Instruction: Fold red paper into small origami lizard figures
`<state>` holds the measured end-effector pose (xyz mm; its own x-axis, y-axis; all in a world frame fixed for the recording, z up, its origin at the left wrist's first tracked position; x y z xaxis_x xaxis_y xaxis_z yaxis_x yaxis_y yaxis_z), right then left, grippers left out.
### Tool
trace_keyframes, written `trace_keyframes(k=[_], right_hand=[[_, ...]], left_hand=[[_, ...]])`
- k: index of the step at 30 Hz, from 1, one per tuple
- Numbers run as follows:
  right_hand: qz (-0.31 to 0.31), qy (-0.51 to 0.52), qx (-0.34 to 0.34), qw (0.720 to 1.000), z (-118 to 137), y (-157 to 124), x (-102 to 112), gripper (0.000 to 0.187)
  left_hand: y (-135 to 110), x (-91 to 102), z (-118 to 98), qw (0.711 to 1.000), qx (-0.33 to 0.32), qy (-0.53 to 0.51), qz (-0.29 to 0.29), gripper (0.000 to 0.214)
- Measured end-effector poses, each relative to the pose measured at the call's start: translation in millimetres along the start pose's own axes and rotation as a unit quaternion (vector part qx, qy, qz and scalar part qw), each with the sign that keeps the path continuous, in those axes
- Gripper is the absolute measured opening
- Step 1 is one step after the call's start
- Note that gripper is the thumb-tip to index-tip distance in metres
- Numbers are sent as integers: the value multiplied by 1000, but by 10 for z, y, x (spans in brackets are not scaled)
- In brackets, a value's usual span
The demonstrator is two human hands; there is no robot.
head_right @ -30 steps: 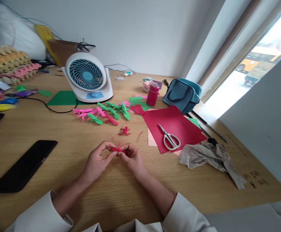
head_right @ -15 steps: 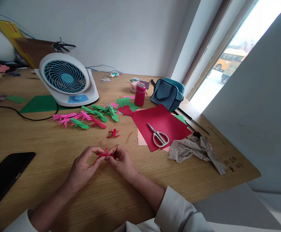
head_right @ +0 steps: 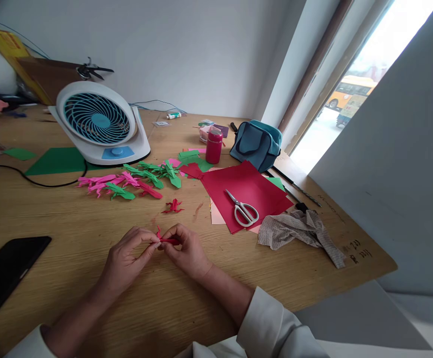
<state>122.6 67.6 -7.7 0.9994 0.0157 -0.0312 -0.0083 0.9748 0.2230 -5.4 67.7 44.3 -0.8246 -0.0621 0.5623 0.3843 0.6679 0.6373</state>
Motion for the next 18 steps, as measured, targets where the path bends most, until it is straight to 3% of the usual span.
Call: trace_keyframes(k=[10,18], right_hand=[[6,6,0,1000,-5,15,19,16],[15,-24,27,999,60,14,34,9]], left_hand=[[18,30,5,1000,-5,-11,6,7],[34,36,59,1000,-7,-2,19,10]])
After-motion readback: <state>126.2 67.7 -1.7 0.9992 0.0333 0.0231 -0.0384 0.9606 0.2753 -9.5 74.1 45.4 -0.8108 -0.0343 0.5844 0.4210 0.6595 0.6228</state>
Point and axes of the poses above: each hand's wrist, its own y-axis towards the middle knuckle, its own x-axis out of the back of the hand, z = x × y, the point moved 8 cm from there along y, towards the middle knuckle, and after that the axes turned 3 degrees about -z, right-handed, at the moved point
